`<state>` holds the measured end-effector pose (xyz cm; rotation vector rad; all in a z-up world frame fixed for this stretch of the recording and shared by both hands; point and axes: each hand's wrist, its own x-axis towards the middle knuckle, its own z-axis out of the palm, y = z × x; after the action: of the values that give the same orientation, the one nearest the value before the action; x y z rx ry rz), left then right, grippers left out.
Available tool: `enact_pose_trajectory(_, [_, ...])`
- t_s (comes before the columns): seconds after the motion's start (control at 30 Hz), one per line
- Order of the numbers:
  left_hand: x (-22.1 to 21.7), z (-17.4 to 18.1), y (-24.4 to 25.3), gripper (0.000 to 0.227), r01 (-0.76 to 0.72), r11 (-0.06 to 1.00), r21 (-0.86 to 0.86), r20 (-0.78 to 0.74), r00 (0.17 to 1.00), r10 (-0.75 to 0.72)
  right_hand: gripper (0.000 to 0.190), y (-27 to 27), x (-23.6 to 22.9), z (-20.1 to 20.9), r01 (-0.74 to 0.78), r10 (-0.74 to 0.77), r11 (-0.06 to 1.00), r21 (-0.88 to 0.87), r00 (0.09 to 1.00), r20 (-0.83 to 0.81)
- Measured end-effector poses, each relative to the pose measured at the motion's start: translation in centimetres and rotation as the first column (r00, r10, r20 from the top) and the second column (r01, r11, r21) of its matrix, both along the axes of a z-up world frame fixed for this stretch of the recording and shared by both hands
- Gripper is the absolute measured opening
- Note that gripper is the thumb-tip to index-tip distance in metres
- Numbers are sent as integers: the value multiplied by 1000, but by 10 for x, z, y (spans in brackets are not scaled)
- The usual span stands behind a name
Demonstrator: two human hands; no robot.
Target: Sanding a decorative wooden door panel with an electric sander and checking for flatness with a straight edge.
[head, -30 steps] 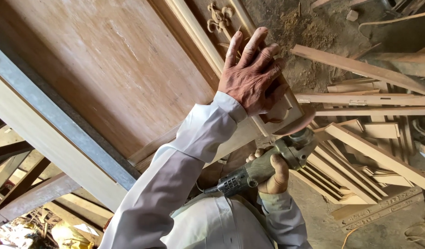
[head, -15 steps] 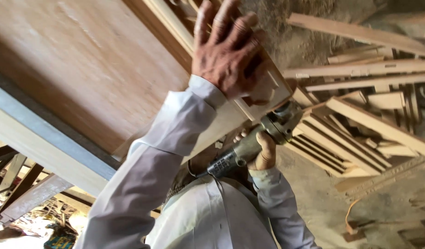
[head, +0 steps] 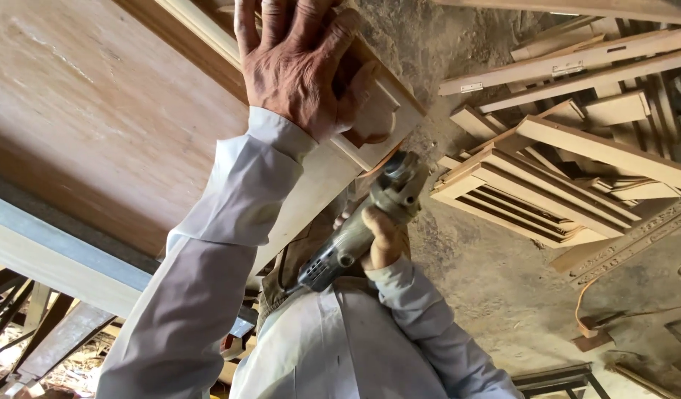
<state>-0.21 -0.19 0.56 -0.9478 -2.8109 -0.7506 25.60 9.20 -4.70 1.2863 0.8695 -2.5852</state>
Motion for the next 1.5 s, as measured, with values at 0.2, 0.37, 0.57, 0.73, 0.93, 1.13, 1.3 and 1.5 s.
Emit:
enact_pose_trajectory(0.2, [1,5,1,43,6,999,43,29,1000,-7,36,-20,18,13,-10,23,996,-83,987,157])
enact_pose_trajectory(0.37, [0,3,4,43,13,997,73,-45,999,-10,33,-17,14,11,-7,11,998,-69,998,64])
enact_pose_trajectory(0.57, [0,0,1,44,27,997,66,-22,999,-26,28,-16,13,8,1,19,994,-107,983,182])
enact_pose_trajectory(0.73, [1,-5,1,42,18,998,56,-34,999,-16,31,-9,7,8,-24,40,995,-100,987,157])
enact_pose_trajectory(0.93, [1,1,3,37,8,997,71,-32,999,-6,36,3,2,4,28,13,988,-150,964,266])
enact_pose_trajectory(1.13, [1,5,2,42,43,997,61,-27,999,-41,47,26,-18,0,-11,10,999,46,1000,22])
enact_pose_trajectory(1.3, [1,2,3,49,9,998,62,-31,999,-7,51,32,-27,0,94,-96,989,-115,995,-5])
enact_pose_trajectory(1.5, [0,5,4,51,29,997,78,-45,999,-25,57,34,-36,24,13,-6,998,-64,994,111])
